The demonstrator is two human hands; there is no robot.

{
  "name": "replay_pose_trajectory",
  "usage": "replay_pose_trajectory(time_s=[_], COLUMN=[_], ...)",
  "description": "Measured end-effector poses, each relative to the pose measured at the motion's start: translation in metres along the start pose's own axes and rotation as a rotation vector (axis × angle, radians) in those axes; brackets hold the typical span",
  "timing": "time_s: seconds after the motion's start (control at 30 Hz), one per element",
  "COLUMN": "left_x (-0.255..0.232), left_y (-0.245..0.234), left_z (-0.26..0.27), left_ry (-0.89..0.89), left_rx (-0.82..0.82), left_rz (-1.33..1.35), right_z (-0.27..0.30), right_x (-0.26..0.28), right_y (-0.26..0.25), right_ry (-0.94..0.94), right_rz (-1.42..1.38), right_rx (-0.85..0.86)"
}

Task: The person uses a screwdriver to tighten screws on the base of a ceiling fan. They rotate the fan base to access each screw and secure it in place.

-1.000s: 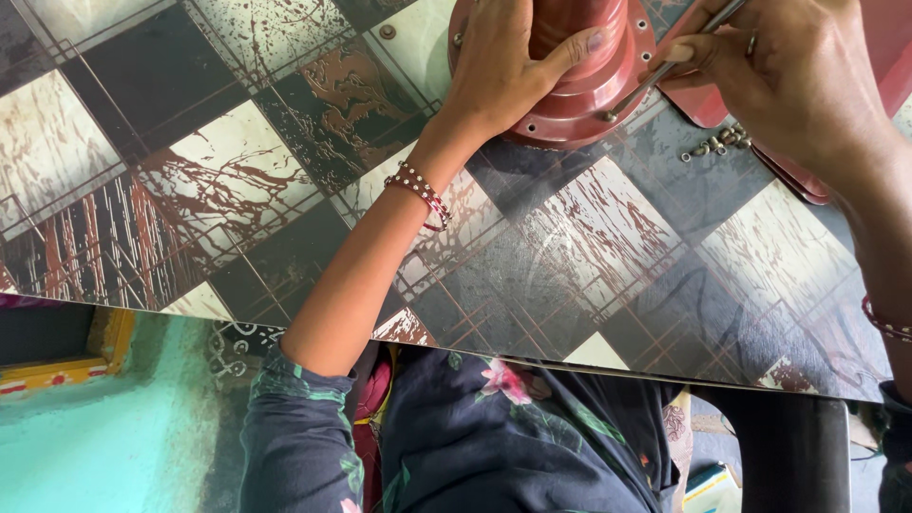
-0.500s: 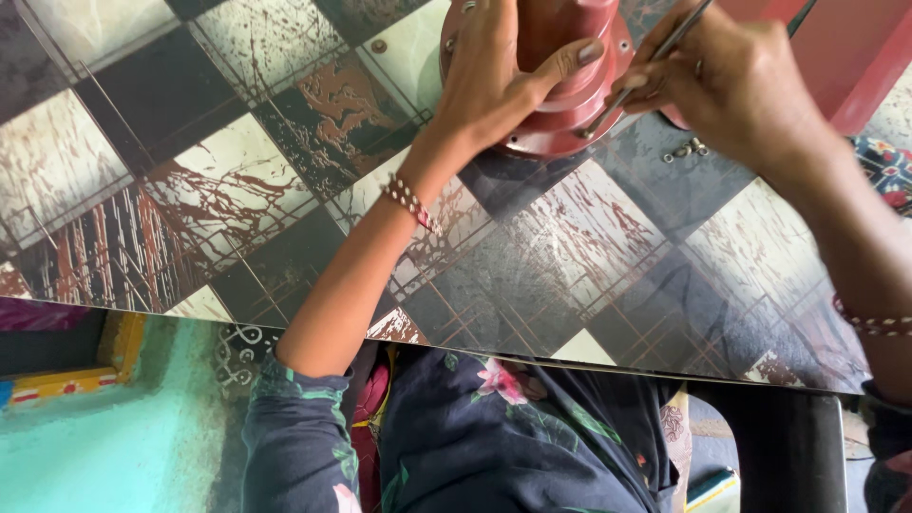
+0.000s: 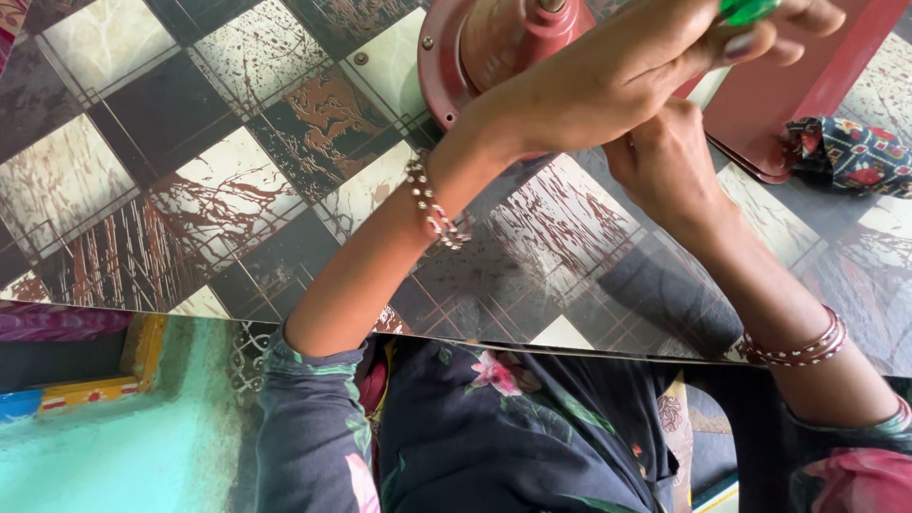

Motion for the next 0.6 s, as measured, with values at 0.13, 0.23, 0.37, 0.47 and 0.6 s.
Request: replay_pose_trajectory(time_s=[0.13,0.23,0.37,0.47,0.6], left_x=[0.011,-0.009,-0.056,-0.094,-0.087], left_y=[-0.006,-0.017,-0.041,-0.037,-0.027], left_z=[0.012,0.018,0.024,0.017,0.014], left_ry=[0.056,0.059,-0.033,0.181,0.115], left_rx=[0.083,0.096,-0.014,-0.089,-0.102], left_rz=[0.114,0.122,-0.237,-0.405,-0.461], right_z=[-0.005,-0.012,-0.024,-0.017,0.003], right_x=[0.023,0.029,0.044,0.053,0.034], right_y=[-0.007,-0.008,-0.016,-0.019,-0.001], right_ry=[-0.089,-0.04,-0.066,-0.121,0.001], right_rz=[-0.011,-0.118,-0.108,0.022,0.058], right_rx=[-0.049,-0.016,-0.091,-0.188,-0.23])
Point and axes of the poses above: each hand's wrist, its own z-axis away from the middle knuckle, its own y-axis out of the palm, x = y × z, the point moved 9 cm from there along -z, towards the middle knuckle, and after that the axes turned 14 degrees about -x, right-handed, at the moved point
